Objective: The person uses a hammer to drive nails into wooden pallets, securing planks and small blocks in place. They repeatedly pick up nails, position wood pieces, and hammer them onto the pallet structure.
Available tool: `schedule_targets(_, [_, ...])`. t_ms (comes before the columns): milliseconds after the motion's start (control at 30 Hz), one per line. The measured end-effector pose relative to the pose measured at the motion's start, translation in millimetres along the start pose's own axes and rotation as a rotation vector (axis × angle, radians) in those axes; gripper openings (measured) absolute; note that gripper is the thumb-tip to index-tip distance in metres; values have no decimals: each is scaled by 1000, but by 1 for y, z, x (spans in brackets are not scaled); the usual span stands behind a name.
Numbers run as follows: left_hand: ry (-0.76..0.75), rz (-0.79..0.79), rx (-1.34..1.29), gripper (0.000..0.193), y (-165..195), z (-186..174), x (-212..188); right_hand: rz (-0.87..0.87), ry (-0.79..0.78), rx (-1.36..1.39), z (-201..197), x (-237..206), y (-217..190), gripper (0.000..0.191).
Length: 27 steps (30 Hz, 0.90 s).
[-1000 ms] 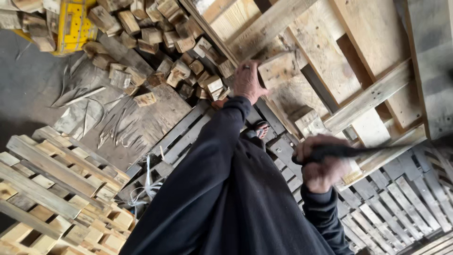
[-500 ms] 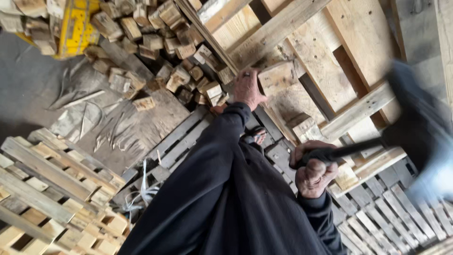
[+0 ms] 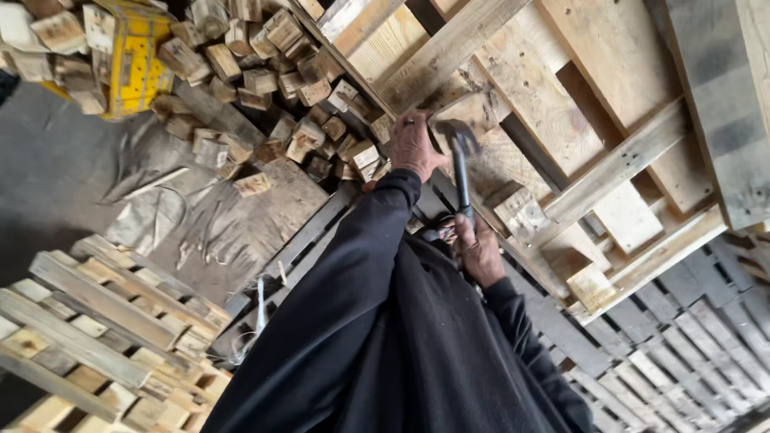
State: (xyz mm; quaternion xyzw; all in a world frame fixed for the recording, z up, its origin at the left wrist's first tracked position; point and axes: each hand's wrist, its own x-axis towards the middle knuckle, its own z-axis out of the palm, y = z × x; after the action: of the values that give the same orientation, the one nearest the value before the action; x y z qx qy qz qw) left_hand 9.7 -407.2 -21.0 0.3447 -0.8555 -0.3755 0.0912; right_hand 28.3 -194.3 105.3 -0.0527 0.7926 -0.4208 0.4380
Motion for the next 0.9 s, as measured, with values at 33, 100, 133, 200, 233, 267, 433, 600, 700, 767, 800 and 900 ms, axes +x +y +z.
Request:
schedule_targets(33, [14, 2, 14, 102, 0, -1, -1, 31, 26, 34, -2, -1, 0, 46])
schedule_targets(100, [-49, -45, -67, 110, -2, 3, -3, 73, 87, 107, -19, -7, 1, 46])
schedule_targets(133, [-153, -106, -155, 117, -3, 1, -5, 56, 124, 155, -30, -12, 4, 45])
schedule_targets(200, [-190, -32, -284, 132, 6, -2, -13, 41, 240, 235, -68, -31, 16, 43])
schedule_targets(233, [-84, 111, -310, 139, 9, -6, -16, -43, 334, 55, -90, -34, 23, 44])
schedule_targets(267, [19, 254, -336, 147, 14, -11, -18, -117, 424, -124, -118, -40, 31, 46])
schedule_targets(433, [-141, 167, 360, 135, 54, 5, -10, -77, 687, -665, -254, -44, 90, 49])
schedule_targets(600, [-302, 29, 443, 87, 90, 12, 17, -125, 649, -901, -328, -16, 146, 46])
schedule_targets(700, [-595, 463, 410, 91, 106, 3, 6, -86, 632, -908, -336, -2, 172, 45])
schedule_targets(767, [-453, 638, 386, 88, 121, 7, -20, -132, 665, -918, -335, 3, 179, 42])
schedule_targets(800, [-370, 724, 372, 87, 125, 4, -33, -179, 681, -898, -333, 2, 180, 41])
schedule_targets(900, [-322, 604, 323, 92, 118, -17, -61, -433, 828, -877, -319, -13, 163, 40])
